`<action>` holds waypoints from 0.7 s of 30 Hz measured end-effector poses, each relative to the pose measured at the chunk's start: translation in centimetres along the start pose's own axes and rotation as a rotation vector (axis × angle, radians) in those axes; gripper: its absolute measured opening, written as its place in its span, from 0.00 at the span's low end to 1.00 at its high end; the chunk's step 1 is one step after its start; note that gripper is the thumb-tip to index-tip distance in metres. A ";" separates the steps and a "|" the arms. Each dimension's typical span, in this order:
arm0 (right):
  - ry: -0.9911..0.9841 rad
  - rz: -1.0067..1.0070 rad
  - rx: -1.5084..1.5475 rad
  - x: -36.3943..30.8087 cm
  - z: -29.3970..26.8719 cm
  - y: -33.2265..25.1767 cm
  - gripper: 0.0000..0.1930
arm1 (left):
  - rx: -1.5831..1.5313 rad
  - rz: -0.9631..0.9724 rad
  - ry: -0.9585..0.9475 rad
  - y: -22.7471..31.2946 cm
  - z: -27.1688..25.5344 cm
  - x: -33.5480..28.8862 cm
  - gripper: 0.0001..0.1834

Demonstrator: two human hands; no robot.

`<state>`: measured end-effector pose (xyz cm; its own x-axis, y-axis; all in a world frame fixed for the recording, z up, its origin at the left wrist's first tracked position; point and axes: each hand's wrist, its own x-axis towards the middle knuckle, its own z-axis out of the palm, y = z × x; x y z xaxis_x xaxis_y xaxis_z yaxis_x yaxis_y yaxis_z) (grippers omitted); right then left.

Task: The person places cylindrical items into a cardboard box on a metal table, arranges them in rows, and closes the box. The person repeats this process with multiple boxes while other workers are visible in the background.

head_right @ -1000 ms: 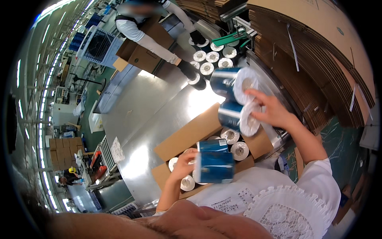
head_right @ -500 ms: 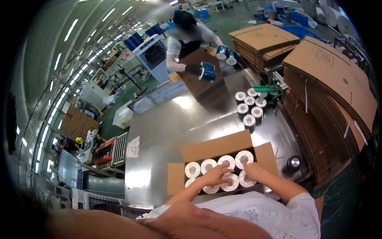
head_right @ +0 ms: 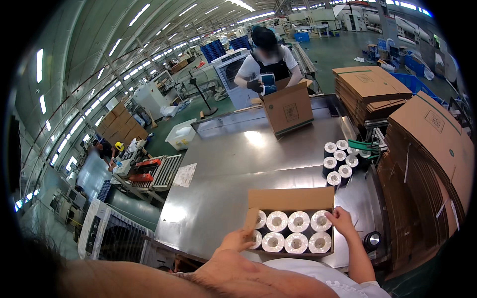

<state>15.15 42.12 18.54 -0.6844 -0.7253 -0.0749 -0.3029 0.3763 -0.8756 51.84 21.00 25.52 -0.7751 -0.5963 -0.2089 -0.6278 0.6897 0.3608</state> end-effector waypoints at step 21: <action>0.027 0.186 0.639 -7.8 7.1 8.3 0.31 | 0.058 0.297 0.436 5.9 4.4 19.7 0.16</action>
<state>22.68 46.78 8.48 -0.7061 -0.6634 -0.2476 0.2693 0.0719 -0.9604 32.56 15.17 19.51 -0.8262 -0.4792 0.2964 -0.3985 0.8688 0.2938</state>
